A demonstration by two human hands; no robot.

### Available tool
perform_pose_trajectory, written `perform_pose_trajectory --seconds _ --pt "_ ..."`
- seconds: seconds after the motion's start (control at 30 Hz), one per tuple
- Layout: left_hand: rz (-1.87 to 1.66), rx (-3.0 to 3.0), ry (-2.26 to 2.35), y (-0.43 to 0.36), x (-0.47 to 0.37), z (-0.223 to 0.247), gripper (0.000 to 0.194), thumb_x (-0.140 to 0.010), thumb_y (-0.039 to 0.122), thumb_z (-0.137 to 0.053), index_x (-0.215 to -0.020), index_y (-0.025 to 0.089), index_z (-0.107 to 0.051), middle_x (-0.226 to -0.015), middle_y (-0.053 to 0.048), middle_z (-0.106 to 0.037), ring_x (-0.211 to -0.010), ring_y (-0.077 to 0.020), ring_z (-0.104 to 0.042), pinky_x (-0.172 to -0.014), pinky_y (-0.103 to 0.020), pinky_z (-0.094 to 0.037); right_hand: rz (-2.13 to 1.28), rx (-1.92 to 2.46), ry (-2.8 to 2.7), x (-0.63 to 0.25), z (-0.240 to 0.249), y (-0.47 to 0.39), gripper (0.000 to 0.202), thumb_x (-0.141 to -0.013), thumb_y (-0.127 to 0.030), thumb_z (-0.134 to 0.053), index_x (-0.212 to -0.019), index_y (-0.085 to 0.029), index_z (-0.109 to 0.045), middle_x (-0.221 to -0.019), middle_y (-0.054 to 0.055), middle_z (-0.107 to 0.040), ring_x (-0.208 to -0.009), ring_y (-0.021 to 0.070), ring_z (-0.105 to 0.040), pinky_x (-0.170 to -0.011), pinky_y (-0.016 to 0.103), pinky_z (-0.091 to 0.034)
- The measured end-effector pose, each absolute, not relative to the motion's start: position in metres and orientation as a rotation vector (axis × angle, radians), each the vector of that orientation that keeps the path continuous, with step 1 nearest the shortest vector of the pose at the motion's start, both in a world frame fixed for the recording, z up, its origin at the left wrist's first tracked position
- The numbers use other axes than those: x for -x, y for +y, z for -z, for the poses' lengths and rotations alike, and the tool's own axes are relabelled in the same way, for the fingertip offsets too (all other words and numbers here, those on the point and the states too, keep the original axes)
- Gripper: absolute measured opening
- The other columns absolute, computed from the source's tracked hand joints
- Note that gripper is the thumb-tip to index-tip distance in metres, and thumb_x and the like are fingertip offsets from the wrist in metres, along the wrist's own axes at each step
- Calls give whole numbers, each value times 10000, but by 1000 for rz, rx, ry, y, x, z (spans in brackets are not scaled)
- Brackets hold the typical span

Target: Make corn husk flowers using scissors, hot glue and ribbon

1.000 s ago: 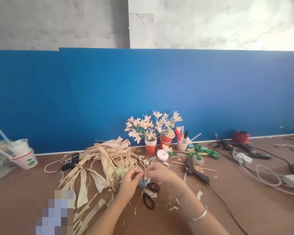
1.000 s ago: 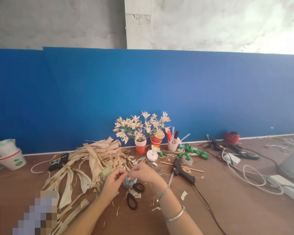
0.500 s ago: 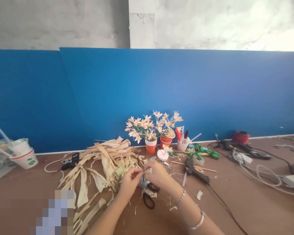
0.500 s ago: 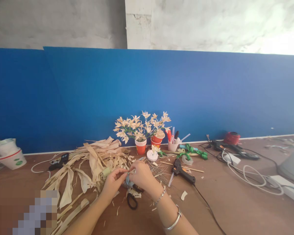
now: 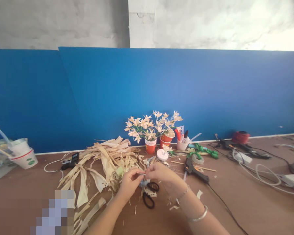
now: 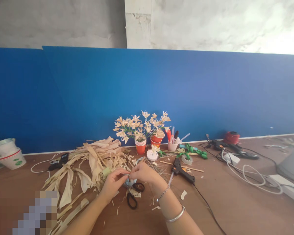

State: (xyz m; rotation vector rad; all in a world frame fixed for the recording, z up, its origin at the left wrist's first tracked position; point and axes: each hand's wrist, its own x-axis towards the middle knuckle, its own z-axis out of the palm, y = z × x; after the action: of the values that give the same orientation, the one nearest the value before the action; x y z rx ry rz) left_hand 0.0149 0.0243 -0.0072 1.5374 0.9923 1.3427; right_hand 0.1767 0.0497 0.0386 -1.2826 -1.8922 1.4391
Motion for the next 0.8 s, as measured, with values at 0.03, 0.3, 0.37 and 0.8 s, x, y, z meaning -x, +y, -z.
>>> perform_pose_trajectory --seconds 0.03,0.3,0.37,0.8 --pt "-1340 -1549 975 24 -15 6 102 -688 208 -605 -728 164 -688 -744 -46 -623 -724 -180 -578 -679 -291 -458 -1472 1277 -1886 -178 -41 50 102 -602 -187 -582 -564 -117 -647 -420 -61 -426 -439 52 -304 -428 197 -208" --pt "-1314 -1622 1013 23 -14 9 139 -748 262 -569 -677 161 -633 -694 -23 -573 -692 -161 -535 -668 -262 -429 -1385 1291 -1976 -178 -39 47 127 -638 -229 -575 -662 -120 -634 -550 -31 -523 -510 74 -401 -479 196 -285" --pt "-1333 -1611 1051 25 -13 12 148 -754 278 -562 -678 163 -616 -698 -19 -568 -701 -161 -530 -672 -257 -422 -1147 1314 -2036 -174 -38 43 198 -613 -201 -587 -798 -140 -626 -703 -7 -592 -605 101 -474 -545 201 -339" --pt "-1342 -1449 1150 31 -14 16 155 -669 302 -636 -673 152 -675 -666 -38 -646 -657 -179 -562 -638 -271 -441 -435 1423 -2121 -159 -37 39 100 -593 -117 -574 -660 -166 -630 -804 48 -625 -805 184 -546 -724 260 -381"
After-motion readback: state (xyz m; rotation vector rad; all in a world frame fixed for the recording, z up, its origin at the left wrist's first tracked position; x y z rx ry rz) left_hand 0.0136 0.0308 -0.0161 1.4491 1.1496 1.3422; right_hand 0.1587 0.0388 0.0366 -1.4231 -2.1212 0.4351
